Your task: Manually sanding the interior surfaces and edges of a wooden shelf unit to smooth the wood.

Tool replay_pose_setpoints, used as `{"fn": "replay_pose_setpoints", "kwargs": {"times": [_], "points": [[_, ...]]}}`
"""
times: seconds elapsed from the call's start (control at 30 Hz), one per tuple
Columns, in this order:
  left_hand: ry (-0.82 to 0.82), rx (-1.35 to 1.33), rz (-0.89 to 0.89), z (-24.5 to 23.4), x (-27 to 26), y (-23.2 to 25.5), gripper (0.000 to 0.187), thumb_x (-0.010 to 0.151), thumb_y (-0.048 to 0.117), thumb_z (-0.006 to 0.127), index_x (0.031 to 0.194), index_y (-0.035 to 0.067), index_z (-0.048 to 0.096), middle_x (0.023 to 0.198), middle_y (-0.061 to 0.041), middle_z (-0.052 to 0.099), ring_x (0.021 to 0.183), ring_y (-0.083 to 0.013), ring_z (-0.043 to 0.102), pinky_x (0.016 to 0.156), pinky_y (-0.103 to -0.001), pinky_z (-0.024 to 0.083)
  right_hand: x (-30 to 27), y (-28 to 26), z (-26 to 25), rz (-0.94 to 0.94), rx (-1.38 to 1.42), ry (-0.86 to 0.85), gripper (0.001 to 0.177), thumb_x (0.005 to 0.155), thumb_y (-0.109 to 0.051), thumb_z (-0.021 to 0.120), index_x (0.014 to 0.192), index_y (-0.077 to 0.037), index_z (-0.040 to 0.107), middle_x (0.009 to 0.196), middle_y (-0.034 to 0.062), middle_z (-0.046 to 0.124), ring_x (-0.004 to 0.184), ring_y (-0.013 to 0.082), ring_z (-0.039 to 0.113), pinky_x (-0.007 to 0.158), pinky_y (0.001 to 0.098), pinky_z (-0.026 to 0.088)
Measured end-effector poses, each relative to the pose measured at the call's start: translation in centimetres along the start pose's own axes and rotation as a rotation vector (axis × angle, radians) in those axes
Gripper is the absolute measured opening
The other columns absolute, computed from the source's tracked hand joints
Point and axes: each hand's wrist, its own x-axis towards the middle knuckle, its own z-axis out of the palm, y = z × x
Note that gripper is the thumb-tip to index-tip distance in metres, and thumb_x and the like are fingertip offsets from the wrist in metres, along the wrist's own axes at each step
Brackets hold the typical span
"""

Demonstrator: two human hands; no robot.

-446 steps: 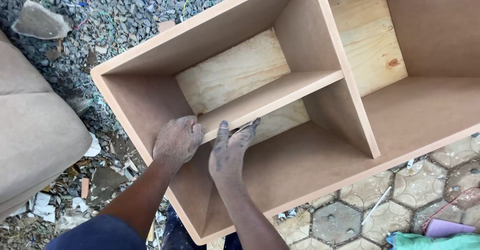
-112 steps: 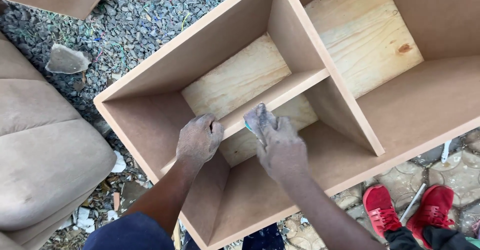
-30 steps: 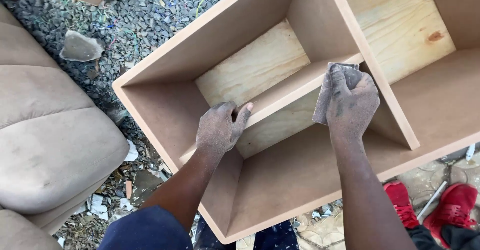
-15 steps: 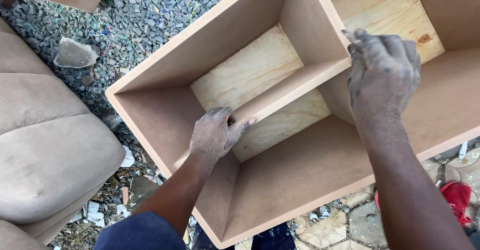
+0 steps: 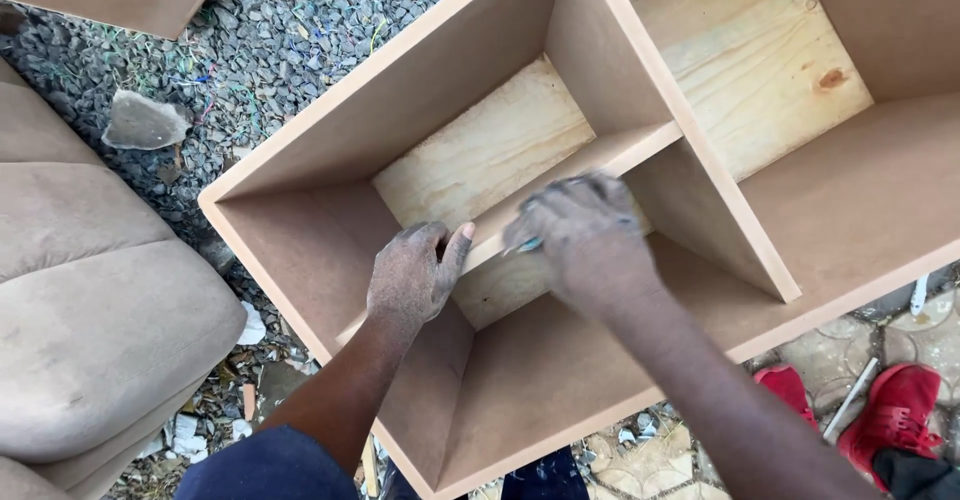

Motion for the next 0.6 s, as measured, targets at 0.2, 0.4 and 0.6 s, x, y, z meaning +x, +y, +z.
{"fn": "replay_pose_setpoints", "kwargs": {"times": [0.2, 0.4, 0.6], "points": [[0.021, 0.018, -0.009, 0.9, 0.6, -1.0, 0.067, 0.103, 0.071, 0.025, 0.098, 0.019, 0.066, 0.095, -0.011, 0.068, 0.108, -0.0297, 0.07, 0.095, -0.049, 0.06, -2.2, -3.8, 2.9, 0.392, 0.566, 0.332, 0.017, 0.09, -0.038, 0.077, 0.106, -0.033, 0.078, 0.094, -0.0058, 0.072, 0.092, 0.017, 0.069, 0.081, 0.0315, 0.055], [0.028, -0.035, -0.035, 0.9, 0.4, -0.2, 0.064, 0.104, 0.067, 0.028, 0.103, 0.018, 0.068, 0.099, -0.015, 0.068, 0.11, -0.0338, 0.069, 0.097, -0.052, 0.059, -0.1, -1.0, 4.1, 1.167, 0.989, 0.156, 0.033, 0.095, -0.033, 0.067, 0.097, 0.0, 0.066, 0.09, 0.025, 0.069, 0.094, 0.0375, 0.07, 0.081, 0.0478, 0.052], [0.006, 0.006, -0.061, 0.9, 0.2, -0.2, 0.061, 0.104, 0.063, 0.028, 0.101, 0.018, 0.069, 0.096, -0.012, 0.069, 0.108, -0.03, 0.071, 0.096, -0.049, 0.06, 2.0, 2.0, 4.0, 1.265, 1.15, 0.577, 0.058, 0.11, -0.046, 0.051, 0.141, 0.001, 0.037, 0.124, 0.0216, 0.054, 0.126, 0.0351, 0.055, 0.107, 0.0456, 0.043]]}}
